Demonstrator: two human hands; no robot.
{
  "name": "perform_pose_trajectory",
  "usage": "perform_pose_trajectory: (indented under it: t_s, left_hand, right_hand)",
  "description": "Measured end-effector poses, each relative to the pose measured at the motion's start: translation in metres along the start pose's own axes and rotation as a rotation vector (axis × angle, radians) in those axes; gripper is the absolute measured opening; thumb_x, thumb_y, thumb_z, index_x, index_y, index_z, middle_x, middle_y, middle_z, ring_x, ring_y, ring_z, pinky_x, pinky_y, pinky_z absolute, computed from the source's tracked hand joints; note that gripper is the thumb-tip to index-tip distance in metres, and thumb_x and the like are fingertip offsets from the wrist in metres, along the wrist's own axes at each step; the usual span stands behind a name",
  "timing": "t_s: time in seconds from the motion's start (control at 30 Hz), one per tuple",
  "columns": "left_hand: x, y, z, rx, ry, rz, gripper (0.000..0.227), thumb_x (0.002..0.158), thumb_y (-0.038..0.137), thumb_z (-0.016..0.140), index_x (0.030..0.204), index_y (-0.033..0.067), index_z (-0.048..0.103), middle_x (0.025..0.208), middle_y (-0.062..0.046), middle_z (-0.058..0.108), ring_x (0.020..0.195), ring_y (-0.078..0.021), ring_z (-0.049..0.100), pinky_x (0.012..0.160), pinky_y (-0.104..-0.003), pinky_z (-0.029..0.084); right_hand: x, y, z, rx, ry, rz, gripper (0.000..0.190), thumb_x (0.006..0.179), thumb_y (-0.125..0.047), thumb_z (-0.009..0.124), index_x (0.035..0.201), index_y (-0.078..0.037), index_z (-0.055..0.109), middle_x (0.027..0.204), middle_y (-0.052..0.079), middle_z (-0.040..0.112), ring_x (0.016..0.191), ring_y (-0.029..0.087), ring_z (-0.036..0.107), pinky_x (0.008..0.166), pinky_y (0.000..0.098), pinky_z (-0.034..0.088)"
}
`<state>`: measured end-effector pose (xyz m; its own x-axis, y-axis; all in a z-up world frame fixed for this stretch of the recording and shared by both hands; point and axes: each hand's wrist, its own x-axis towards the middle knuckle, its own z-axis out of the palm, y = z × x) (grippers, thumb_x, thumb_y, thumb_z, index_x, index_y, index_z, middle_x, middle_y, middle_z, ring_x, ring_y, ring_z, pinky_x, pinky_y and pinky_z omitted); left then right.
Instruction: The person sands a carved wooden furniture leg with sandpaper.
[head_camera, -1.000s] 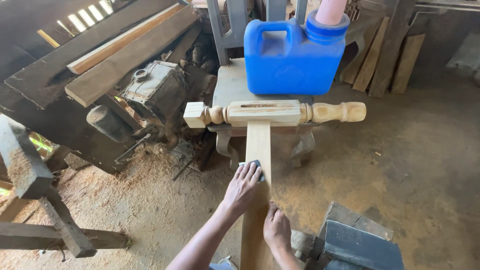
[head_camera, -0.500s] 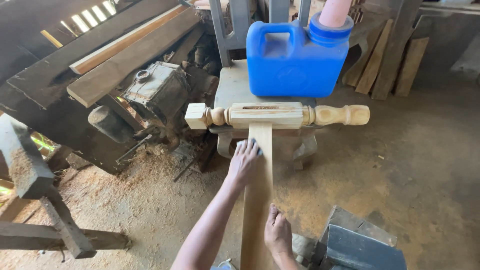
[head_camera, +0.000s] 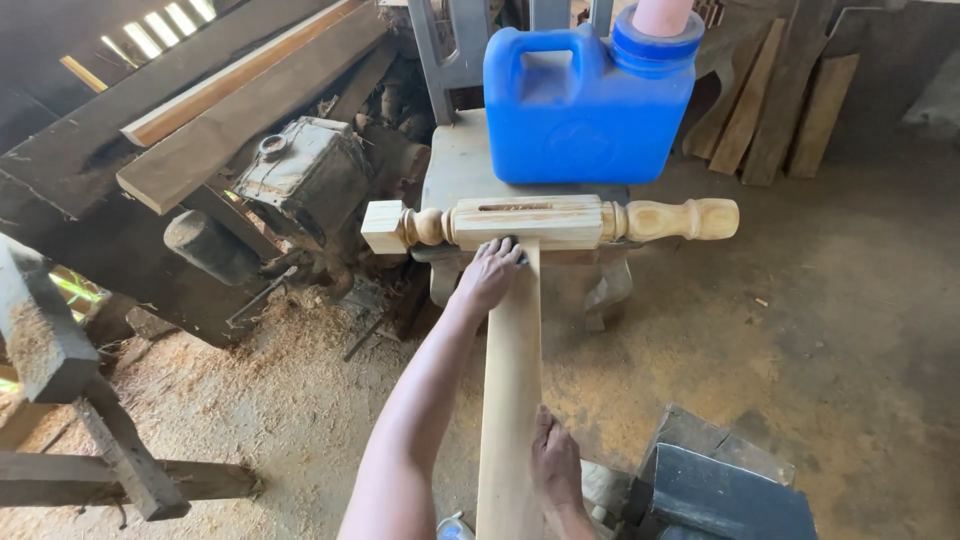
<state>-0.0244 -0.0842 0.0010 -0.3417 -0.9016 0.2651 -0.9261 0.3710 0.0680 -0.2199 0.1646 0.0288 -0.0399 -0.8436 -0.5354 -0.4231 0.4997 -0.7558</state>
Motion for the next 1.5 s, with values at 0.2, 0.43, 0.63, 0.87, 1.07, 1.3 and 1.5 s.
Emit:
perform_pose_trajectory:
  t_s: [0.2, 0.43, 0.63, 0.87, 1.07, 1.3, 1.5]
  left_hand:
    - [-0.081, 0.056, -0.03, -0.019, -0.002, 0.161, 0.056, 0.087, 0.009, 0.062, 0.141, -0.0023, 0.051, 0.147, -0.026, 0.049, 0.141, -0.0392, 0.043, 0.119, -0.051, 0.031]
    - [-0.121, 0.091, -0.058, -0.169, -0.116, 0.248, 0.061, 0.093, 0.017, 0.064, 0.147, 0.0015, 0.041, 0.154, -0.022, 0.044, 0.147, -0.0379, 0.04, 0.125, -0.051, 0.024]
    - [-0.002, 0.037, -0.005, -0.107, -0.176, 0.092, 0.043, 0.101, 0.011, 0.058, 0.142, 0.0068, 0.047, 0.152, -0.017, 0.051, 0.147, -0.0333, 0.047, 0.128, -0.043, 0.035]
    - [-0.035, 0.061, -0.015, -0.069, -0.056, 0.102, 0.059, 0.087, 0.004, 0.062, 0.144, 0.0015, 0.048, 0.154, -0.022, 0.043, 0.145, -0.0393, 0.04, 0.123, -0.047, 0.029]
    - [-0.159, 0.111, -0.074, 0.017, -0.084, 0.271, 0.065, 0.081, 0.002, 0.062, 0.145, 0.0019, 0.049, 0.154, -0.02, 0.048, 0.147, -0.0356, 0.042, 0.123, -0.046, 0.03]
    - [-0.155, 0.126, -0.121, -0.437, -0.2, 0.12, 0.061, 0.091, 0.022, 0.069, 0.142, -0.0033, 0.046, 0.15, -0.023, 0.048, 0.145, -0.037, 0.041, 0.122, -0.047, 0.033]
    - [-0.178, 0.108, -0.124, -0.65, -0.161, -0.039, 0.06, 0.082, 0.019, 0.073, 0.134, 0.0, 0.05, 0.159, -0.03, 0.031, 0.144, -0.0448, 0.035, 0.117, -0.054, 0.033]
  right_hand:
    - [0.032, 0.04, 0.023, -0.056, 0.179, -0.178, 0.061, 0.106, -0.046, 0.034, 0.104, 0.002, 0.071, 0.098, 0.032, 0.07, 0.097, 0.052, 0.063, 0.081, 0.0561, 0.053]
    - [0.036, 0.051, 0.031, 0.023, 0.198, -0.216, 0.057, 0.107, -0.042, 0.033, 0.106, 0.002, 0.07, 0.099, 0.03, 0.072, 0.096, 0.05, 0.067, 0.078, 0.0534, 0.055]
    - [0.006, 0.013, 0.005, 0.019, 0.051, -0.114, 0.066, 0.108, -0.047, 0.026, 0.088, 0.003, 0.063, 0.071, 0.026, 0.068, 0.062, 0.039, 0.068, 0.062, 0.052, 0.05]
    - [0.013, 0.023, 0.004, 0.024, 0.016, -0.144, 0.066, 0.109, -0.051, 0.023, 0.092, -0.001, 0.064, 0.068, 0.018, 0.063, 0.06, 0.027, 0.061, 0.061, 0.045, 0.049]
    - [0.03, 0.03, -0.014, 0.305, 0.296, -0.468, 0.056, 0.106, -0.039, 0.035, 0.147, -0.001, 0.044, 0.142, 0.024, 0.049, 0.121, 0.035, 0.057, 0.096, 0.0437, 0.051]
    - [-0.015, -0.01, -0.028, -0.091, 0.004, -0.846, 0.086, 0.079, 0.001, 0.045, 0.161, 0.0, 0.019, 0.163, 0.027, 0.029, 0.147, 0.041, 0.035, 0.111, 0.0423, 0.039]
    - [-0.015, -0.03, -0.026, -0.409, 0.147, -0.981, 0.099, 0.079, -0.029, 0.075, 0.155, 0.003, 0.021, 0.151, 0.025, 0.043, 0.138, 0.04, 0.042, 0.111, 0.0476, 0.033]
